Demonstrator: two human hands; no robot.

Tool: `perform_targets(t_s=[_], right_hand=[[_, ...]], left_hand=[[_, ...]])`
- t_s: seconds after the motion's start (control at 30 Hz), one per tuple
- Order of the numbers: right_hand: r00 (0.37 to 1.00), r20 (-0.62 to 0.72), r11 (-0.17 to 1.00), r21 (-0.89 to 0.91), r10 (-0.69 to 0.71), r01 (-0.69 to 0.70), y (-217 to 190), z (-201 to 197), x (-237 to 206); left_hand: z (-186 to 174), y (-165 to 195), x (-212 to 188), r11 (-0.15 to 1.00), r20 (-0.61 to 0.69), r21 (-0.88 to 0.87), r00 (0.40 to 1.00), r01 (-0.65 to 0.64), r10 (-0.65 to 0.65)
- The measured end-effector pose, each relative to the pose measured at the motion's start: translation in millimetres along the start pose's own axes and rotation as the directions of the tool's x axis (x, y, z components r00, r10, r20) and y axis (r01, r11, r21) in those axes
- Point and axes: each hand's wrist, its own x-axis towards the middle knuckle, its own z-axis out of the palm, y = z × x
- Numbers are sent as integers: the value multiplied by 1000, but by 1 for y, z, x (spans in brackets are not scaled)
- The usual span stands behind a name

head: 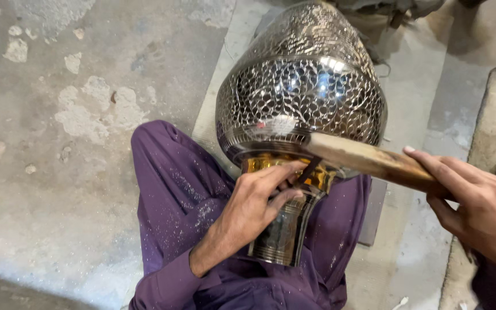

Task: The person sits cross-legged on the floor holding a large patterned brass vessel on their lap. They hold a punch against the metal surface with one hand and strike it with a wooden mallet in the other hand, working the patterned decoration around the vessel's body and rotating the vessel to reach new areas.

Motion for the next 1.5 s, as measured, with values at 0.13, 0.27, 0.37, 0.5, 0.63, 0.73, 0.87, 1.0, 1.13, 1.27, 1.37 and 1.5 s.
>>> perform_targets(t_s=[0.13, 0.27, 0.37, 0.5, 0.63, 0.73, 0.87, 1.0, 1.13, 1.27, 1.37, 1.5], right_hand=[[923, -357, 877, 385, -146, 288, -7, -1, 0], [946, -225, 922, 258, -233, 288, -6, -3, 1], [956, -205, 973, 58, -209, 225, -1, -5, 0], [939, -278, 958, 140, -204, 250, 7, -3, -3], [938, -283, 957, 148, -200, 248, 19, 7, -5], [976, -206, 906, 422, 72, 23, 23, 22, -4], [964, -202, 938, 266, -173, 224, 26, 23, -3], [948, -302, 916, 342, -104, 210, 16, 13, 1], [965, -131, 935, 249, -226, 253, 6, 0, 7], [922, -311, 907, 276, -229, 318, 0, -3, 9], [964, -218, 896, 382, -149, 225, 2, 1, 11], [932, -179, 929, 147, -314, 341, 14, 0, 16]], left_hand=[[-1, -2, 0, 999, 17, -35, 1000, 4, -4], [-4, -4, 2, 997, 87, 0, 993, 80, -80], [-5, -5, 2, 994, 72, -26, 992, 109, -107], [-5, -8, 2, 997, 15, 0, 996, -83, 83], [-4, -10, 1, 998, 37, 4, 997, -70, 69], [-2, -11, 1, 996, 42, 20, 996, -86, 85], [-1, -11, 1, 993, 36, 23, 993, -114, 113], [-1, -8, 0, 999, 40, -5, 998, -40, 40], [-2, -4, 0, 998, 5, -5, 998, -68, 68], [-3, -1, -2, 999, -41, -19, 998, -43, 42], [-2, 0, -3, 1000, -15, -5, 1000, 14, -14], [-1, -2, -4, 999, -48, -31, 999, -21, 19]])
